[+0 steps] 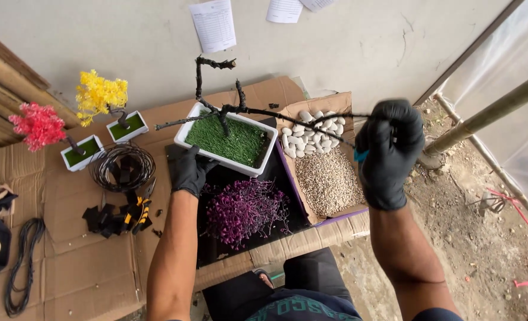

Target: The person assembles a decorative bonsai tree by first securing a black branch into a white rectangular pot filled with green moss. They then attach several purple artificial flower sprigs to the branches, arranging them to create a full appearance.

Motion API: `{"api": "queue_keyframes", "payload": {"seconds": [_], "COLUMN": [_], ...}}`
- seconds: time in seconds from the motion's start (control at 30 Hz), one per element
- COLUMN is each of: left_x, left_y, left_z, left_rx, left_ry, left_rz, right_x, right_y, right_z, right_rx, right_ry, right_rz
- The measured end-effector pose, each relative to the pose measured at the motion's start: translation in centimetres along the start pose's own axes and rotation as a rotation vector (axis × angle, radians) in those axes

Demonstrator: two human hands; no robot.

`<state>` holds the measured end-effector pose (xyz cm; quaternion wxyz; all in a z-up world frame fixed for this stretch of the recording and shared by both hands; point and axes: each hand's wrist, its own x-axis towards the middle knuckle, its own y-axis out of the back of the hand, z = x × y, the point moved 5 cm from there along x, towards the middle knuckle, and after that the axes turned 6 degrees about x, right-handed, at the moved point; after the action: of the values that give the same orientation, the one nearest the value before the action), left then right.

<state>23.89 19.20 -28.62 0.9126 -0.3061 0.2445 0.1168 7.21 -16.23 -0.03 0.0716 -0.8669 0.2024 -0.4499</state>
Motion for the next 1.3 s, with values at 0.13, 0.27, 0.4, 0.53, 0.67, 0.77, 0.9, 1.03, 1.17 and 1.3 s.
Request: {"api": "queue_keyframes", "payload": {"seconds": [0.13,0.27,0.4,0.53,0.67,0.77,0.9,1.03,1.17,1.3], "left_x": [-2.5,-1.4,-0.8,-0.5,-3.7,-4.3,-10.6,-21.5,-24.4,-22.9], "left_y": [0.8,2.0,2.4,1.2,-0.5,0.0,-1.0,-3.9,-11.3,-20.8], "left_z": [-2.5,-5.6,-8.3,-10.6,-10.4,-11.3,-9.3,-6.6,-3.7,1.0], "left_rx": [-0.212,-0.207,-0.334,-0.492,-0.519,-0.537,-0.327,0.500,0.717,1.162], "left_ry": [-0.054,-0.156,-0.224,-0.282,-0.247,-0.301,-0.221,-0.318,-0.765,-1.353], "left_rz": [0.072,0.079,0.163,0.188,0.229,0.176,0.154,0.177,-0.227,-0.157], "right_x": [3.9,6.9,8.0,8.9,10.8,11.7,12.4,13.2,13.3,13.0], "right_y": [1.7,1.1,1.2,1.2,1.3,1.3,1.3,1.4,1.8,2.0], "right_z": [3.1,4.8,6.9,8.7,10.6,11.9,13.1,14.0,14.1,13.8], "right_rx": [0.050,0.181,0.257,0.307,0.306,0.325,0.320,0.282,0.285,0.283], "right_ry": [-0.135,-0.187,-0.232,-0.284,-0.318,-0.340,-0.343,-0.366,-0.378,-0.332], "right_rz": [-0.045,-0.192,-0.199,-0.190,-0.176,-0.193,-0.235,-0.240,-0.218,-0.226]}}
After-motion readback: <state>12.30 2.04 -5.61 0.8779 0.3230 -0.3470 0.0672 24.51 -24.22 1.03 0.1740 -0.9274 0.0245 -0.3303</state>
